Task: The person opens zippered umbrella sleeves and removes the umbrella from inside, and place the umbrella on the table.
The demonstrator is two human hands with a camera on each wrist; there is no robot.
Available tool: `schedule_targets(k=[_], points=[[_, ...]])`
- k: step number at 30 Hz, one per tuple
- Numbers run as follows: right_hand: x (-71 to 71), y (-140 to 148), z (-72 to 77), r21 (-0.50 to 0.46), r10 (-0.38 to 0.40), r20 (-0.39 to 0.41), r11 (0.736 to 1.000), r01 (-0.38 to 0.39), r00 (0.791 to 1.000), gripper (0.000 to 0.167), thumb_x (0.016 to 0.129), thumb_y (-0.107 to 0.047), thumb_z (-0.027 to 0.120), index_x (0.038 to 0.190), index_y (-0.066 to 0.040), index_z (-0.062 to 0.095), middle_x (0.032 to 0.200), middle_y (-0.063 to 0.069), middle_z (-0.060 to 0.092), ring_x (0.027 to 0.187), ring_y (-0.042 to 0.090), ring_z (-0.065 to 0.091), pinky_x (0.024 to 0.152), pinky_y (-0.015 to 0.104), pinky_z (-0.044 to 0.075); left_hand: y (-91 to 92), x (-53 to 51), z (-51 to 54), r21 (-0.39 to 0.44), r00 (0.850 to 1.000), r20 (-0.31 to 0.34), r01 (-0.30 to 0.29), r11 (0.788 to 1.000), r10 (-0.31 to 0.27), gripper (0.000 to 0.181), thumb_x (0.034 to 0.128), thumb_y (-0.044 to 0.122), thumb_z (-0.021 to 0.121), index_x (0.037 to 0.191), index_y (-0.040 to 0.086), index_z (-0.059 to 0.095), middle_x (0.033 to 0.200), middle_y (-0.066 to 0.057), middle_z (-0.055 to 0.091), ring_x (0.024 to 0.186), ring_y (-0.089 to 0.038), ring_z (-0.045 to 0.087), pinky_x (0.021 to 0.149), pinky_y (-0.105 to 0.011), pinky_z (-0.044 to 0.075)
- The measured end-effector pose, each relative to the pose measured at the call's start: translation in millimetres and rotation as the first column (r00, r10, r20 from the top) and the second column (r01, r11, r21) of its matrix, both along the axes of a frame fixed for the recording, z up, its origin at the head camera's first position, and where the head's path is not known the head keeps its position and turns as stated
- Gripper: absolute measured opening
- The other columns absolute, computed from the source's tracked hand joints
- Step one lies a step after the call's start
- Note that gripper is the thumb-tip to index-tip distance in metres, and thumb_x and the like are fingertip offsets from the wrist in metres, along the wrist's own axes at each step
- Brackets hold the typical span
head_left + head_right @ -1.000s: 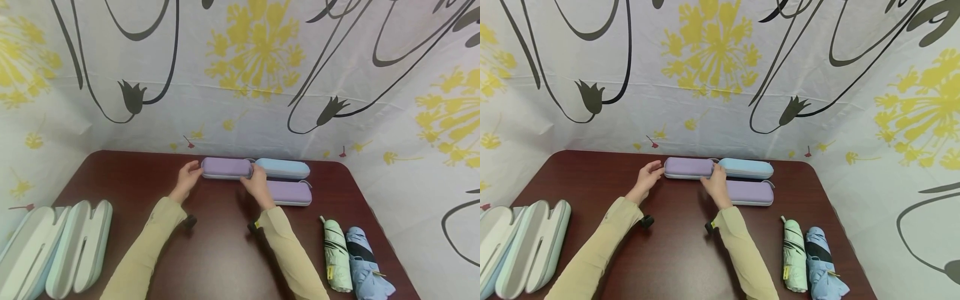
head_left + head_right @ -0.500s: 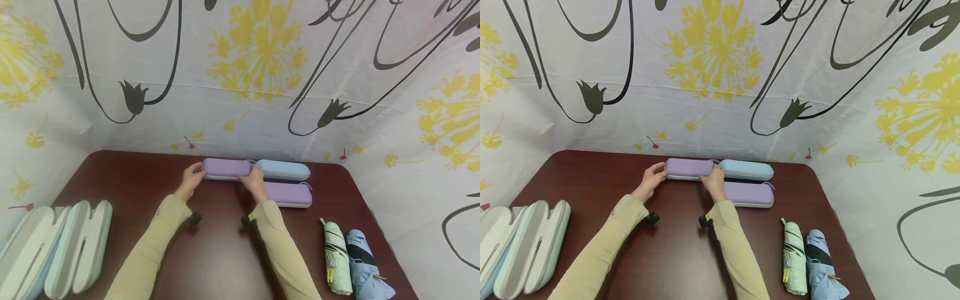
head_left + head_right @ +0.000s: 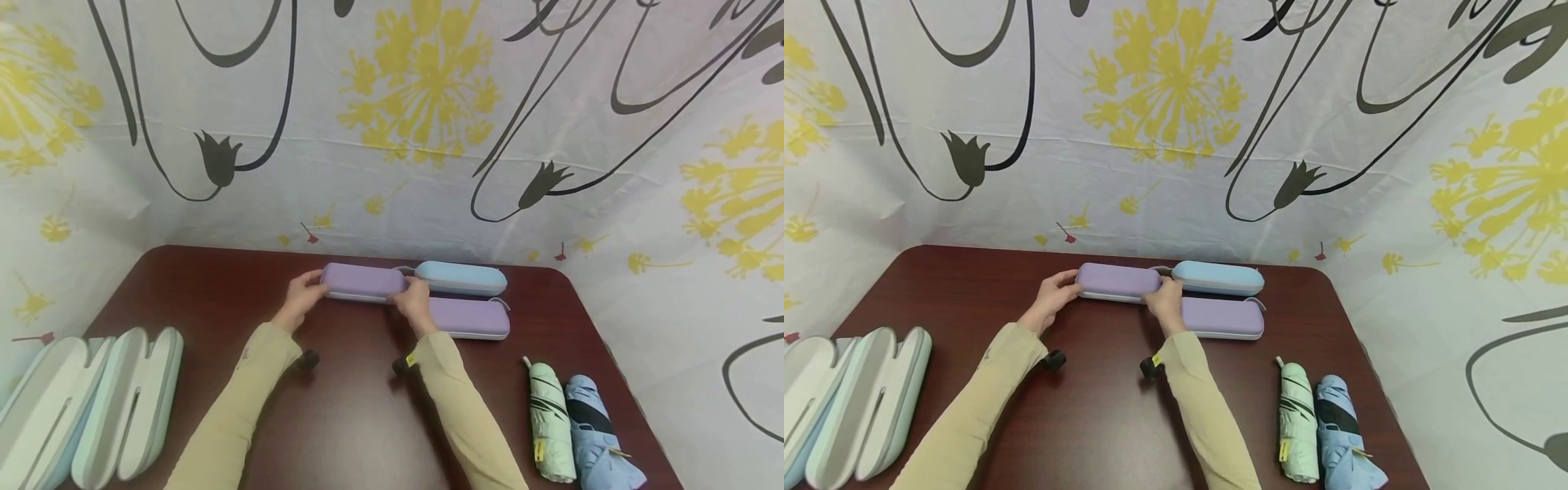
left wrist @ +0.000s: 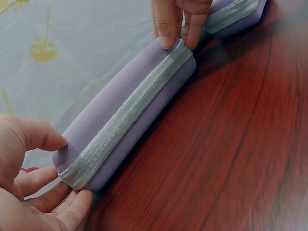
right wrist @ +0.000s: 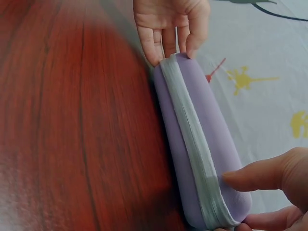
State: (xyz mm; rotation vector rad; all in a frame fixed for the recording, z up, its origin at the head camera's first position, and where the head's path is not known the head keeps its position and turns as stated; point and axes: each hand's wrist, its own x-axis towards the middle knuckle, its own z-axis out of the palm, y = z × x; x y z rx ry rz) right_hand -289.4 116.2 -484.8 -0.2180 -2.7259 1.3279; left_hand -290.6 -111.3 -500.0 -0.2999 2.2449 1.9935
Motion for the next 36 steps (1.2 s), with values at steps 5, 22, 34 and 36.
schedule_targets(k=[5,22,34,36], points=[[18.0,-7,5.8,0.057,0.031,-0.053,0.998,-0.028,0.998,0.056,0.063,0.000,0.077,0.114,0.015,0.058,0.110,0.029,0.061,0.106,0.036,0.056,0.092,0.039,0.045,-8.8,10.6,-1.9,-0.020,1.000,0.001,0.005,1.000,-0.005,0.054,0.0857,0.009,0.062,0.136,0.001,0.045,0.135,-0.021,0.046,0.116,-0.031,0.051,0.099,-0.042,0.040],[82.1,-10,-9.5,0.081,0.119,-0.148,0.991,-0.108,0.982,0.055,0.063,-0.005,0.079,0.109,0.018,0.059,0.101,0.028,0.059,0.100,0.038,0.052,0.091,0.046,0.041,-27.4,79.0,-4.8,-0.067,1.000,-0.009,0.015,0.998,-0.016,0.053,0.0826,0.009,0.066,0.131,-0.001,0.049,0.118,-0.026,0.058,0.105,-0.029,0.059,0.091,-0.040,0.045],[132.6,14,-7.7,0.017,0.147,-0.137,0.989,-0.146,0.980,0.054,0.062,-0.001,0.080,0.109,0.015,0.060,0.097,0.023,0.057,0.083,0.029,0.060,0.072,0.036,0.053,-16.0,132.5,-5.0,-0.066,0.999,-0.027,0.018,0.998,-0.020,0.049,0.0782,0.006,0.071,0.123,-0.001,0.054,0.112,-0.022,0.060,0.100,-0.029,0.060,0.079,-0.033,0.051],[141.0,17,-7.2,-0.016,0.156,-0.123,0.987,-0.159,0.980,0.054,0.062,0.000,0.079,0.110,0.016,0.059,0.098,0.022,0.055,0.081,0.028,0.061,0.067,0.032,0.054,-14.3,141.8,-3.6,-0.070,0.999,-0.022,0.022,0.997,-0.024,0.049,0.0779,0.006,0.072,0.123,-0.001,0.054,0.113,-0.021,0.060,0.101,-0.029,0.060,0.078,-0.033,0.051]])
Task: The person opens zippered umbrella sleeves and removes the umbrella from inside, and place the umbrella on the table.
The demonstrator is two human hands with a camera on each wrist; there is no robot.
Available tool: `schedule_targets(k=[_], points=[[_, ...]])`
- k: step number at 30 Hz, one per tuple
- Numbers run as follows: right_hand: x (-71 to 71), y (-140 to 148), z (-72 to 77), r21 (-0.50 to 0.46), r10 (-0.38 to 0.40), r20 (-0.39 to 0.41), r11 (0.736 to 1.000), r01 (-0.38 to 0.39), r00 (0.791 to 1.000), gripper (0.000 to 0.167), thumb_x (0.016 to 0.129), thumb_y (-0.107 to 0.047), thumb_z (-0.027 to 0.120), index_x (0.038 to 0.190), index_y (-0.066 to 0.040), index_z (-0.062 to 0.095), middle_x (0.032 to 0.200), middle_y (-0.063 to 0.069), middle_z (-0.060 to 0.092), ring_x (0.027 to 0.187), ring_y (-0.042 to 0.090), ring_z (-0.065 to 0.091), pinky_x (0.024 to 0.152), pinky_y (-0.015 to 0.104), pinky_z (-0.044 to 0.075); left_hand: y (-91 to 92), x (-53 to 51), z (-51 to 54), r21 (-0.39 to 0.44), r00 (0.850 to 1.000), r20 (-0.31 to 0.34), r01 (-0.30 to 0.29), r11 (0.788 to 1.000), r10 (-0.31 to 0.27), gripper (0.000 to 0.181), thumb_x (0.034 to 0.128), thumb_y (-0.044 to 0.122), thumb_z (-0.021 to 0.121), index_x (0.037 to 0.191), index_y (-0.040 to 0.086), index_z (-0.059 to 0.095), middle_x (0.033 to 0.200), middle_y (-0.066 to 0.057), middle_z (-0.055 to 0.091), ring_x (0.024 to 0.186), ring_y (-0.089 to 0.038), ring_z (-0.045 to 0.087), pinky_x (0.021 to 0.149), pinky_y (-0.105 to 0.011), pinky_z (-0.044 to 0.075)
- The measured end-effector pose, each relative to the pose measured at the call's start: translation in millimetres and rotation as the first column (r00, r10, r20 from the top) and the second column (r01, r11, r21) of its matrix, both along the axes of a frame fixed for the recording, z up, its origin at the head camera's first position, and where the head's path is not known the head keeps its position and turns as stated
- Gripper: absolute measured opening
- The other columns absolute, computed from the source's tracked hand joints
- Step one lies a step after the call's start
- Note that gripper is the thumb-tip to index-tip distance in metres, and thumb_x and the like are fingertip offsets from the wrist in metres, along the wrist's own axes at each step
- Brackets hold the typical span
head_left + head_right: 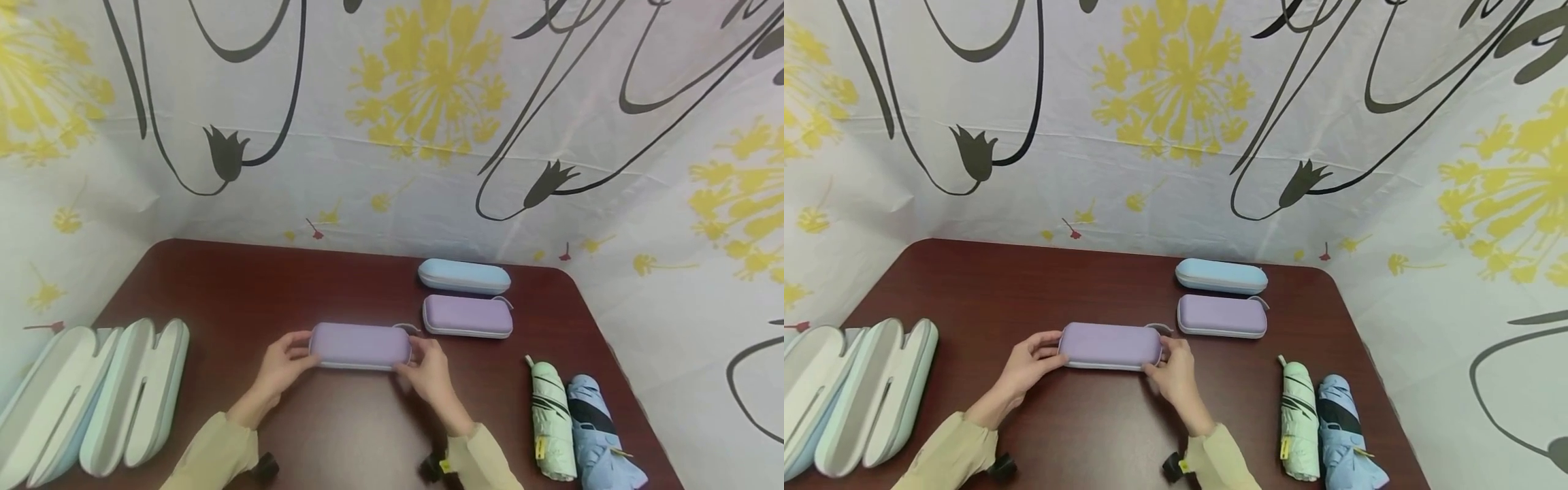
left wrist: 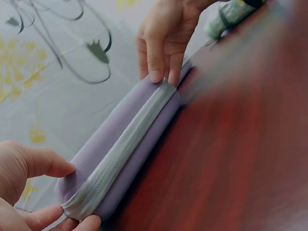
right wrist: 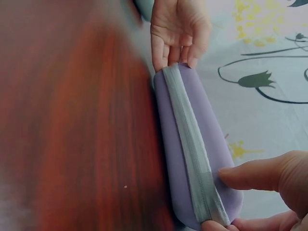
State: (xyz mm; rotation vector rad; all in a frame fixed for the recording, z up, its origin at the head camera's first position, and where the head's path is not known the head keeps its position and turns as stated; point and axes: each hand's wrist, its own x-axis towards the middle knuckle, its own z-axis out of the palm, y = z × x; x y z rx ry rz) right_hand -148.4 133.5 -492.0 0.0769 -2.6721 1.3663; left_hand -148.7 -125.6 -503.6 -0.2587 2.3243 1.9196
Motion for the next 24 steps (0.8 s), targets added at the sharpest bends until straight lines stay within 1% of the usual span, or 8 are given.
schedule_targets(k=[3,6,10,15,19,22,23,24], points=[[11.1,4,0.6,-0.019,0.015,0.010,1.000,-0.015,1.000,0.052,0.063,0.002,0.079,0.109,0.016,0.058,0.097,0.022,0.055,0.080,0.027,0.060,0.065,0.029,0.054,2.2,12.4,1.3,0.002,1.000,0.001,0.005,1.000,-0.005,0.049,0.0774,0.005,0.073,0.123,-0.001,0.054,0.116,-0.021,0.058,0.102,-0.030,0.058,0.077,-0.032,0.050],[20.0,7,1.4,-0.018,0.021,0.015,1.000,-0.020,1.000,0.051,0.064,0.003,0.079,0.109,0.016,0.059,0.096,0.020,0.054,0.080,0.027,0.060,0.065,0.027,0.054,5.2,22.2,1.7,0.004,1.000,-0.005,0.002,1.000,-0.002,0.050,0.0763,0.005,0.074,0.122,-0.002,0.054,0.116,-0.020,0.058,0.101,-0.029,0.058,0.075,-0.030,0.050],[30.3,11,2.5,-0.043,0.026,0.022,0.999,-0.025,0.999,0.050,0.064,0.005,0.078,0.109,0.016,0.058,0.098,0.021,0.054,0.083,0.028,0.061,0.066,0.025,0.054,9.7,31.6,1.8,0.001,1.000,0.005,-0.006,1.000,0.006,0.051,0.0744,0.004,0.075,0.121,-0.001,0.054,0.114,-0.018,0.059,0.099,-0.027,0.059,0.074,-0.029,0.051],[43.4,14,4.3,-0.116,0.049,0.037,0.992,-0.045,0.998,0.052,0.064,0.008,0.078,0.110,0.019,0.055,0.099,0.022,0.052,0.084,0.030,0.061,0.068,0.025,0.054,13.1,42.0,3.5,0.001,1.000,0.022,-0.005,1.000,0.005,0.053,0.0730,0.004,0.075,0.121,-0.001,0.054,0.112,-0.017,0.059,0.099,-0.027,0.059,0.075,-0.032,0.052],[50.0,19,3.0,-0.122,0.079,0.036,0.990,-0.074,0.996,0.051,0.064,0.010,0.077,0.109,0.018,0.055,0.099,0.020,0.052,0.084,0.029,0.060,0.070,0.024,0.054,13.8,48.8,5.5,-0.007,1.000,0.018,0.014,1.000,-0.014,0.057,0.0707,0.003,0.077,0.122,-0.002,0.052,0.111,-0.017,0.059,0.098,-0.026,0.058,0.073,-0.028,0.051],[49.8,28,3.5,-0.119,0.141,0.027,0.983,-0.137,0.990,0.050,0.063,0.010,0.078,0.108,0.015,0.057,0.097,0.017,0.054,0.082,0.028,0.061,0.070,0.026,0.054,10.7,49.1,6.3,-0.011,0.999,-0.016,0.050,0.999,-0.050,0.065,0.0694,0.001,0.078,0.127,-0.002,0.047,0.112,-0.017,0.057,0.095,-0.026,0.058,0.071,-0.026,0.050],[48.5,31,3.9,-0.122,0.168,0.030,0.979,-0.164,0.985,0.049,0.064,0.009,0.078,0.108,0.014,0.058,0.097,0.016,0.055,0.082,0.028,0.061,0.070,0.026,0.054,8.9,48.1,6.3,-0.016,0.997,-0.035,0.072,0.997,-0.072,0.067,0.0690,0.000,0.078,0.128,-0.003,0.046,0.114,-0.017,0.056,0.095,-0.026,0.058,0.071,-0.027,0.050],[46.6,35,4.3,-0.121,0.191,0.035,0.975,-0.186,0.981,0.046,0.066,0.007,0.078,0.108,0.013,0.059,0.097,0.015,0.056,0.081,0.026,0.062,0.070,0.027,0.054,7.3,46.4,6.2,-0.039,0.993,-0.060,0.097,0.995,-0.099,0.069,0.0684,0.000,0.079,0.128,-0.002,0.046,0.116,-0.017,0.055,0.096,-0.026,0.057,0.071,-0.027,0.051]])
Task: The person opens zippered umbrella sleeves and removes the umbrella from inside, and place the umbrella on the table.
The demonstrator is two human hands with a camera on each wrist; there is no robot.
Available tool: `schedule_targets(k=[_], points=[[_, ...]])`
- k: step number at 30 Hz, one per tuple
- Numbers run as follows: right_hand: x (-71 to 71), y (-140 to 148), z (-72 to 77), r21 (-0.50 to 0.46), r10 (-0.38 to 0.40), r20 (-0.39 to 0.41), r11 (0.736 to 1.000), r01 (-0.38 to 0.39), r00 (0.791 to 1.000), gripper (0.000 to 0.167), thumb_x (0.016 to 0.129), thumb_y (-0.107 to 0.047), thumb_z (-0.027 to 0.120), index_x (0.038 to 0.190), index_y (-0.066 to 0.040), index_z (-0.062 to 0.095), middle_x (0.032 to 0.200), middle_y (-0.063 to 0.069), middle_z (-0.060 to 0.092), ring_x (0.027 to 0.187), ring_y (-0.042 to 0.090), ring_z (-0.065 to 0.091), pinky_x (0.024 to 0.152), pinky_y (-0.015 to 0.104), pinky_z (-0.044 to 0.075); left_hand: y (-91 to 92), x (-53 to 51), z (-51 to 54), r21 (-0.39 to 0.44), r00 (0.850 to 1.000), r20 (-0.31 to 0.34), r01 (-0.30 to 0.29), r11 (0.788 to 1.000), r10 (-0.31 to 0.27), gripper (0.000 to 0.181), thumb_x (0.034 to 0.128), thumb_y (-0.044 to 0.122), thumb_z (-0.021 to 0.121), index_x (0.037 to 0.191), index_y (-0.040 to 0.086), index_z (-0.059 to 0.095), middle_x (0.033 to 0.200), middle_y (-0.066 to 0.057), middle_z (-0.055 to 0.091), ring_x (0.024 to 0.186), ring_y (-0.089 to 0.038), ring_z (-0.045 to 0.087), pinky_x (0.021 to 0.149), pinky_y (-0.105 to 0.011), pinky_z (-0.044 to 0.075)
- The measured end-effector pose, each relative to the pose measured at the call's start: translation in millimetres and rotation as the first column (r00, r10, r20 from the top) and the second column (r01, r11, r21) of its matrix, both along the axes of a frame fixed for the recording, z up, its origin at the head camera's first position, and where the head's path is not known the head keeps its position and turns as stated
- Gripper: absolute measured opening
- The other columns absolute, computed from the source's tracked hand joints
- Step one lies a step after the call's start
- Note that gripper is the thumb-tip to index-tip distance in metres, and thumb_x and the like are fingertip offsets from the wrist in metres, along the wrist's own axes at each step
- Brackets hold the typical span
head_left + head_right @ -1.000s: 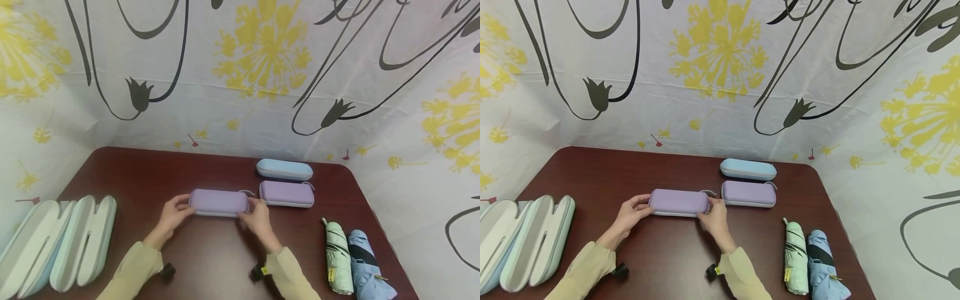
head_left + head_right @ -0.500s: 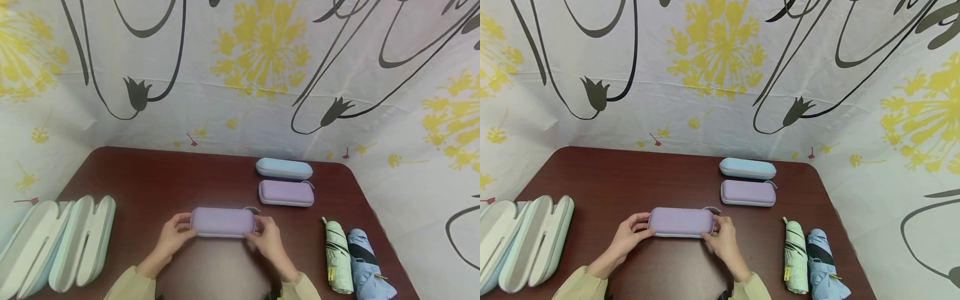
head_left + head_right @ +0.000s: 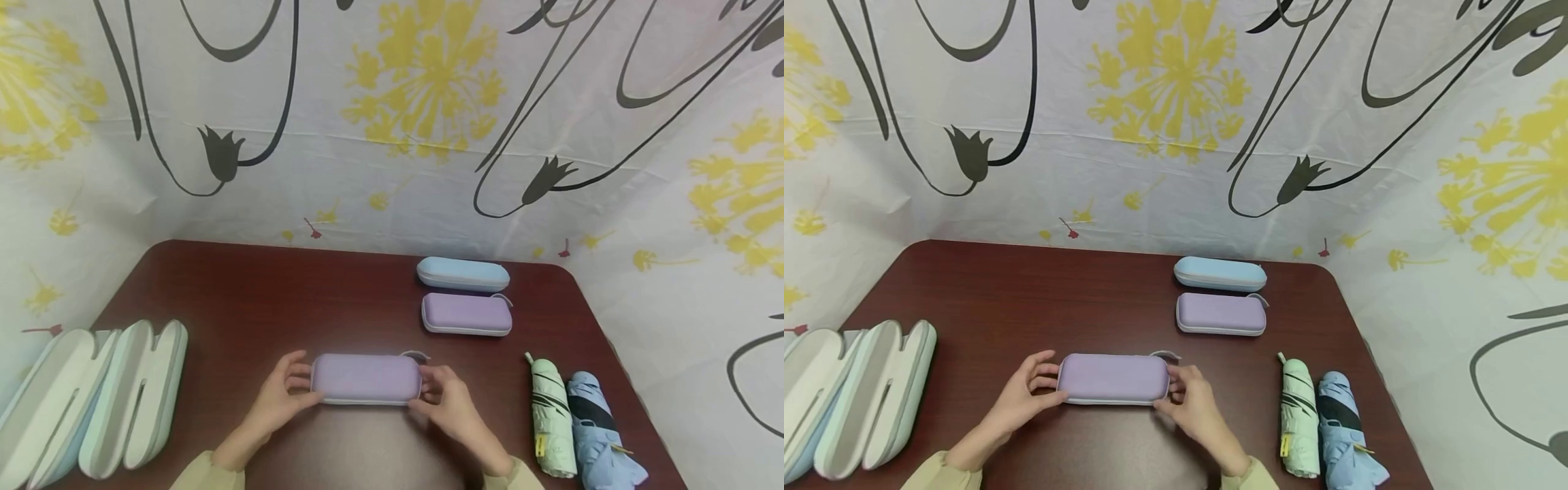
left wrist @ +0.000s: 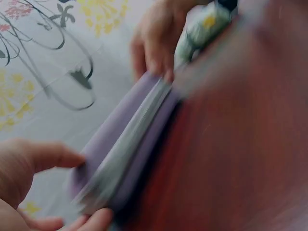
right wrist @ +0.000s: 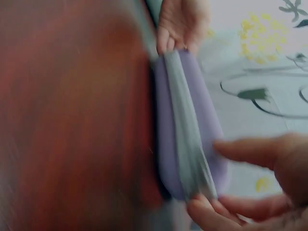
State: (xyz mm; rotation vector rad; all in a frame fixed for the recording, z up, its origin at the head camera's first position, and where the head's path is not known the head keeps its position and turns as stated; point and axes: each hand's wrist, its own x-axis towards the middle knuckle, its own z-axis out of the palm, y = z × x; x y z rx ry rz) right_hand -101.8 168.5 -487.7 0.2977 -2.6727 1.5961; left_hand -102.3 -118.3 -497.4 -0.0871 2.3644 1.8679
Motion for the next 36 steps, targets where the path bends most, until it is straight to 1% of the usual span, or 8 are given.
schedule_targets(k=[3,7,10,13,18,22,26,36], points=[[-9.9,9,0.3,-0.022,0.043,0.071,0.999,-0.041,0.997,0.037,0.077,-0.002,0.073,0.110,0.009,0.061,0.096,0.015,0.061,0.081,0.022,0.063,0.069,0.027,0.054,-4.1,-8.2,0.4,-0.124,0.983,-0.143,0.094,0.988,-0.111,0.071,0.0647,0.001,0.081,0.127,-0.003,0.048,0.118,-0.017,0.054,0.101,-0.030,0.056,0.078,-0.035,0.052],[-27.0,15,-4.8,-0.020,0.070,0.143,0.998,-0.067,0.987,0.028,0.090,-0.010,0.060,0.113,0.006,0.061,0.101,0.018,0.065,0.082,0.019,0.063,0.068,0.026,0.052,-4.4,-21.7,2.4,-0.372,0.889,-0.349,0.159,0.915,-0.297,0.068,0.0610,0.005,0.083,0.122,-0.005,0.054,0.117,-0.017,0.056,0.106,-0.034,0.055,0.086,-0.045,0.048],[-39.2,17,-11.2,-0.042,0.126,0.138,0.992,-0.121,0.982,0.028,0.093,-0.013,0.056,0.112,0.007,0.061,0.101,0.018,0.065,0.078,0.018,0.064,0.063,0.029,0.053,-4.5,-29.1,4.7,-0.500,0.827,-0.384,0.187,0.846,-0.410,0.066,0.0611,0.012,0.082,0.120,-0.005,0.056,0.113,-0.015,0.058,0.103,-0.032,0.056,0.085,-0.046,0.046],[-49.4,17,-14.2,-0.105,0.185,0.176,0.980,-0.169,0.967,0.029,0.093,-0.010,0.051,0.112,0.010,0.060,0.102,0.021,0.064,0.080,0.020,0.065,0.064,0.033,0.054,-6.3,-32.7,7.0,-0.566,0.793,-0.369,0.222,0.794,-0.484,0.068,0.0610,0.019,0.082,0.119,-0.006,0.056,0.112,-0.013,0.058,0.101,-0.030,0.056,0.085,-0.046,0.045],[-65.4,11,-6.1,-0.132,0.246,0.328,0.968,-0.214,0.912,0.028,0.091,0.003,0.044,0.113,0.015,0.057,0.112,0.026,0.058,0.085,0.020,0.060,0.069,0.036,0.053,-11.4,-36.6,6.7,-0.571,0.747,-0.389,0.264,0.777,-0.540,0.067,0.0606,0.017,0.083,0.117,-0.007,0.056,0.110,-0.013,0.058,0.099,-0.028,0.057,0.084,-0.044,0.047],[-76.2,9,-2.9,-0.007,0.245,0.338,0.966,-0.258,0.909,0.025,0.090,0.002,0.047,0.107,0.008,0.064,0.094,0.015,0.061,0.066,0.014,0.049,0.057,0.027,0.043,-12.9,-37.9,5.2,-0.564,0.736,-0.398,0.274,0.779,-0.547,0.064,0.0599,0.015,0.083,0.114,-0.006,0.058,0.109,-0.012,0.058,0.098,-0.026,0.057,0.084,-0.041,0.048],[-85.8,11,-8.4,0.073,0.298,0.296,0.940,-0.333,0.907,0.021,0.088,0.002,0.050,0.097,0.005,0.068,0.089,0.009,0.061,0.074,0.014,0.050,0.063,0.025,0.042,-13.0,-38.6,5.4,-0.556,0.736,-0.399,0.281,0.782,-0.548,0.063,0.0593,0.014,0.083,0.114,-0.006,0.058,0.108,-0.011,0.059,0.098,-0.025,0.057,0.083,-0.041,0.048],[-94.4,14,-6.3,0.021,0.387,0.342,0.908,-0.419,0.856,0.016,0.092,-0.005,0.052,0.087,0.005,0.064,0.072,0.001,0.053,0.064,0.014,0.048,0.056,0.024,0.040,-13.8,-40.1,5.1,-0.535,0.750,-0.364,0.317,0.783,-0.552,0.065,0.0609,0.014,0.083,0.117,-0.005,0.057,0.111,-0.010,0.058,0.101,-0.024,0.056,0.085,-0.041,0.047]])
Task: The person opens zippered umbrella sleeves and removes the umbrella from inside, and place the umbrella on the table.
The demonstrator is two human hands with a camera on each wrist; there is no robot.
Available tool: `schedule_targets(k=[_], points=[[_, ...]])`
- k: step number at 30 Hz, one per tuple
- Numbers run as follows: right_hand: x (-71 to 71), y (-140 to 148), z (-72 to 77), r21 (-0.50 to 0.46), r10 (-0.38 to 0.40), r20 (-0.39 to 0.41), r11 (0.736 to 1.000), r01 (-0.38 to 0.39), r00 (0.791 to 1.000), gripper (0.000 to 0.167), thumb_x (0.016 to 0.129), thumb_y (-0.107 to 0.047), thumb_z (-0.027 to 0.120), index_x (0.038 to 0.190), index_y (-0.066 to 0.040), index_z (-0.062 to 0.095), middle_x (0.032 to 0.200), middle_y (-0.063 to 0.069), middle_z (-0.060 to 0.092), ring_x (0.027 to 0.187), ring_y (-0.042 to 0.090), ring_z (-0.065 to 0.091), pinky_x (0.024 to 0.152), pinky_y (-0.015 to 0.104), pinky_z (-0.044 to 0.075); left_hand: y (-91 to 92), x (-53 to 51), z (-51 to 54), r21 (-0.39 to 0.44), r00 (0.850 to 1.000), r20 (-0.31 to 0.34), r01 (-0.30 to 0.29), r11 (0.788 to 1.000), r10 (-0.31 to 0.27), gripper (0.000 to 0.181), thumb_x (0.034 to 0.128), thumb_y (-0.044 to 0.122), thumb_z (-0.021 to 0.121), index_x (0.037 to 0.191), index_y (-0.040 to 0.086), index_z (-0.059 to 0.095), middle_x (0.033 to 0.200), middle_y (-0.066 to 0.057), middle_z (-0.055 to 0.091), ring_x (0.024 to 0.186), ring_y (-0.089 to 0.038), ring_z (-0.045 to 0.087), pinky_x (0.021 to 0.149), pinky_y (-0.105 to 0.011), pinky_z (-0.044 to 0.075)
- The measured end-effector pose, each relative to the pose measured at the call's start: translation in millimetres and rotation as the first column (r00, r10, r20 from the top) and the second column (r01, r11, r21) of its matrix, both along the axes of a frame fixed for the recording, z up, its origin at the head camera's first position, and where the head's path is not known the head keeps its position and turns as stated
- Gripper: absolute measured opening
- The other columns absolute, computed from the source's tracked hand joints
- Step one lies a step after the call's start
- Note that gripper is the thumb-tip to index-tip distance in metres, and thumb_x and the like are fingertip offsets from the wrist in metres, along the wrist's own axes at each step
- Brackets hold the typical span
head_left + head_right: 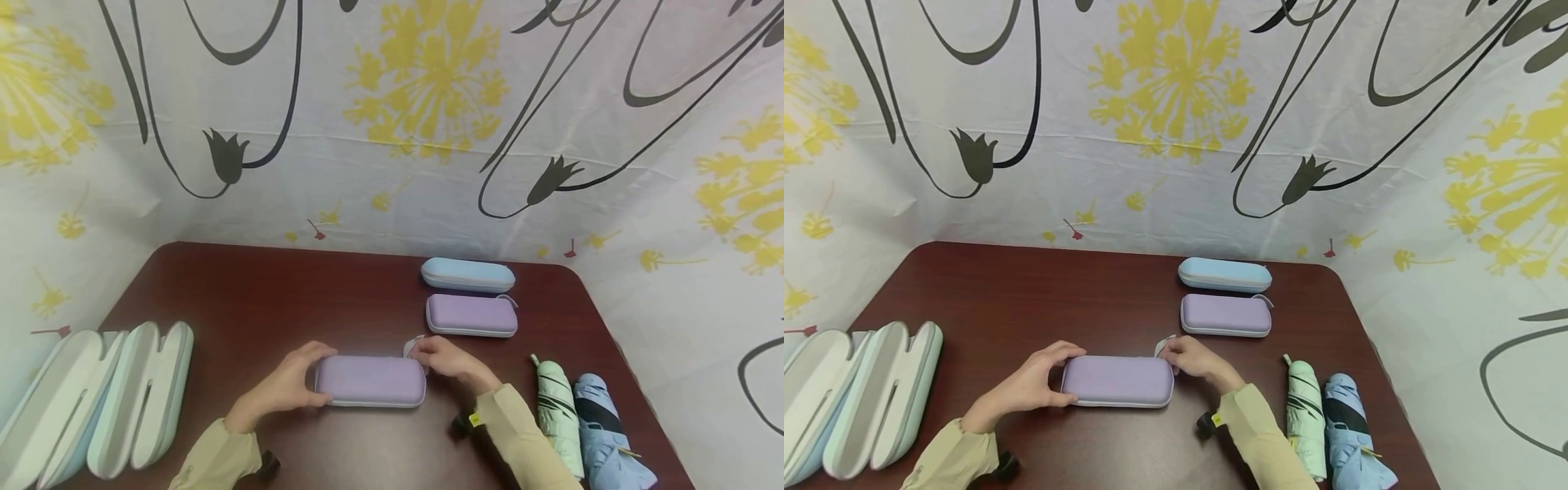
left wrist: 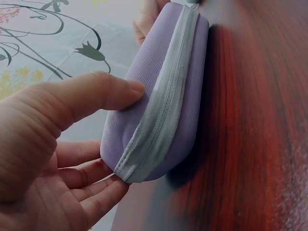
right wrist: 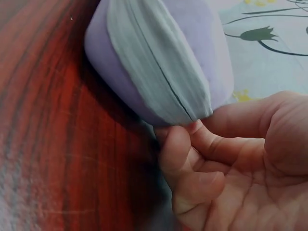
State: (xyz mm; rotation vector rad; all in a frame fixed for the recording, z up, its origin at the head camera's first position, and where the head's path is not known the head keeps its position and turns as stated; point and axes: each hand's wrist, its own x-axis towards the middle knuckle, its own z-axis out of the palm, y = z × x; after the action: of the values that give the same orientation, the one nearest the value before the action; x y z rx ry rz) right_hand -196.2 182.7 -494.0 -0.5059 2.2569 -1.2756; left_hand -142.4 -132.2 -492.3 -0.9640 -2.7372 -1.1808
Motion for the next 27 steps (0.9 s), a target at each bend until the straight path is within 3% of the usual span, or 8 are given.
schedule_targets(k=[11,17,20,23,27], points=[[0.2,2.1,6.6,-0.032,0.014,0.137,0.999,-0.010,0.990,0.018,0.090,-0.006,0.057,0.086,0.010,0.064,0.060,0.000,0.044,0.050,0.010,0.036,0.046,0.019,0.028,-2.3,-1.9,-0.9,0.022,0.999,-0.006,0.034,0.999,-0.034,0.065,0.0612,0.013,0.083,0.117,-0.006,0.057,0.112,-0.010,0.058,0.101,-0.024,0.056,0.085,-0.039,0.047],[-2.0,1.0,4.6,-0.043,-0.002,0.135,0.999,0.008,0.991,0.012,0.086,0.000,0.058,0.082,0.010,0.062,0.057,0.003,0.049,0.048,0.008,0.038,0.043,0.018,0.028,-3.4,-3.0,-2.7,0.015,0.999,0.003,0.041,0.999,-0.041,0.065,0.0618,0.014,0.083,0.119,-0.005,0.057,0.113,-0.009,0.058,0.103,-0.025,0.055,0.087,-0.040,0.046],[-1.6,1.5,3.4,-0.047,-0.004,0.068,0.999,0.007,0.998,0.009,0.084,0.002,0.058,0.080,0.009,0.063,0.057,0.004,0.050,0.049,0.008,0.040,0.044,0.018,0.030,-3.4,-3.0,-3.6,0.020,0.999,0.011,0.046,0.999,-0.046,0.065,0.0625,0.014,0.083,0.119,-0.005,0.056,0.113,-0.009,0.058,0.103,-0.024,0.055,0.087,-0.040,0.046],[0.5,2.3,1.9,0.005,0.025,-0.081,1.000,-0.025,0.996,0.009,0.084,0.003,0.059,0.079,0.004,0.066,0.058,0.004,0.053,0.051,0.007,0.044,0.047,0.019,0.036,-3.3,-3.2,-4.4,0.028,0.999,0.012,0.048,0.998,-0.048,0.065,0.0627,0.014,0.082,0.119,-0.005,0.056,0.114,-0.009,0.057,0.103,-0.024,0.056,0.086,-0.039,0.046],[4.7,3.0,0.0,0.100,0.066,-0.295,0.994,-0.038,0.953,0.011,0.083,0.003,0.060,0.080,-0.003,0.069,0.064,-0.001,0.059,0.055,0.002,0.049,0.051,0.020,0.043,-3.3,-3.4,-6.1,0.035,0.999,-0.008,0.045,0.998,-0.045,0.064,0.0618,0.014,0.081,0.117,-0.005,0.057,0.112,-0.009,0.058,0.101,-0.023,0.056,0.085,-0.038,0.047]])
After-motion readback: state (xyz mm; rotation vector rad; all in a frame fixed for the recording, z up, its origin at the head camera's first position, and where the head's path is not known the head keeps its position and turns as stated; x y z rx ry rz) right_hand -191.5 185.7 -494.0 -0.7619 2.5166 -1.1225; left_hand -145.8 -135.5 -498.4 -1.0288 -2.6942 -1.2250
